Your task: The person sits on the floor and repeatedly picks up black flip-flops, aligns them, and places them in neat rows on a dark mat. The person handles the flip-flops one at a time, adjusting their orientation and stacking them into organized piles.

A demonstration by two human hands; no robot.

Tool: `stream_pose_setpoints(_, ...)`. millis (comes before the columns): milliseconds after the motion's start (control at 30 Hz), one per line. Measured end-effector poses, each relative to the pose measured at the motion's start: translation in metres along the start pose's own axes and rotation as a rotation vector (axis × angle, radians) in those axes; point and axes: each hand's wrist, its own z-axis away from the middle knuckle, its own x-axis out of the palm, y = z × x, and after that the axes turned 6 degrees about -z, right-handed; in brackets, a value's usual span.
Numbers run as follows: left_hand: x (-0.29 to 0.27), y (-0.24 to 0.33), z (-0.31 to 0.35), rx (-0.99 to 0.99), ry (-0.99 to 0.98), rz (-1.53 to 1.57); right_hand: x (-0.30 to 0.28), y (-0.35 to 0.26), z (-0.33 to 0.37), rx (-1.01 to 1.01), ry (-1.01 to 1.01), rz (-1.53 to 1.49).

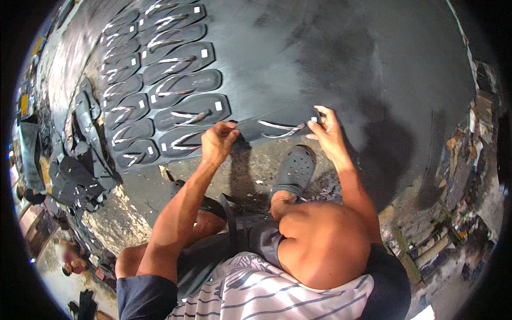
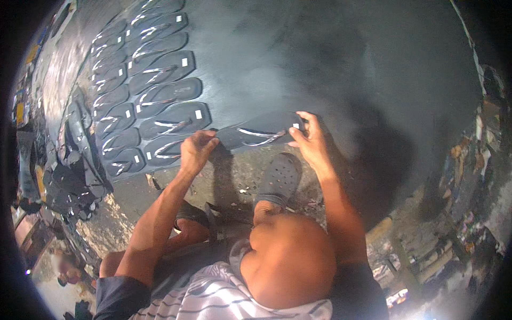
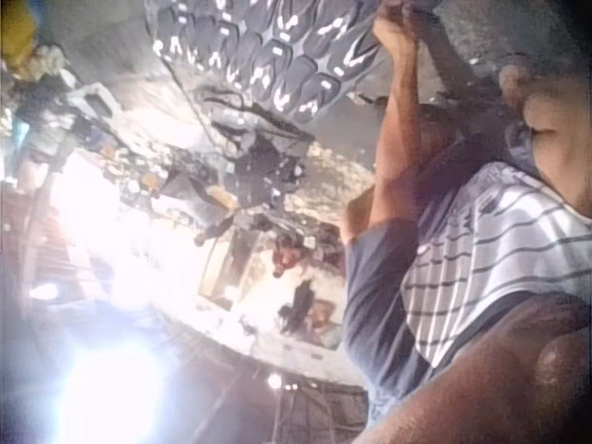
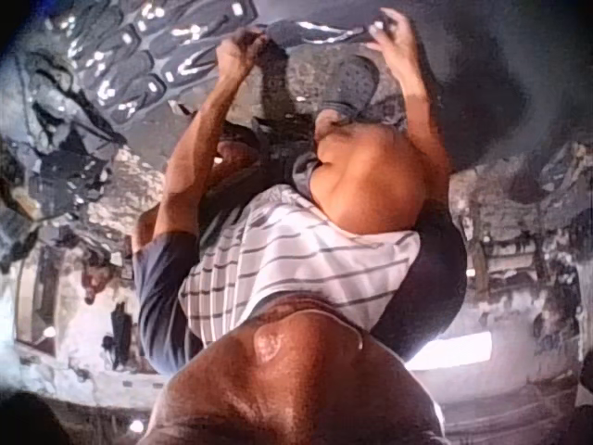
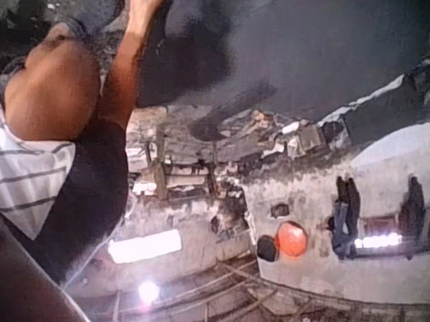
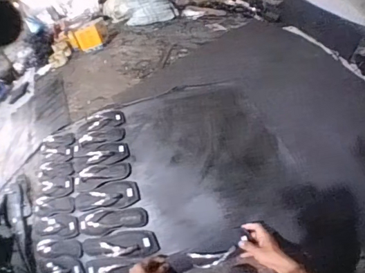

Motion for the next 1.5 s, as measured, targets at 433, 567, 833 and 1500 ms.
stream_pose_setpoints(433,0.011,0.002,-0.012,0.194,0.032,-0.179,-0.002,-0.003,-0.013,-0.395,0.174,0.733)
stream_pose_setpoints(567,0.017,0.021,-0.002,0.694,-0.025,-0.667,0.001,-0.042,-0.013,-0.503,0.102,1.063)
stream_pose_setpoints(833,0.022,0.012,-0.020,0.754,-0.090,-0.641,0.004,-0.007,-0.004,-0.467,-0.008,0.987)
stream_pose_setpoints(1500,-0.496,-0.320,0.127,-0.646,1.344,-0.240,0.031,-0.094,-0.053,-0.738,0.014,1.029)
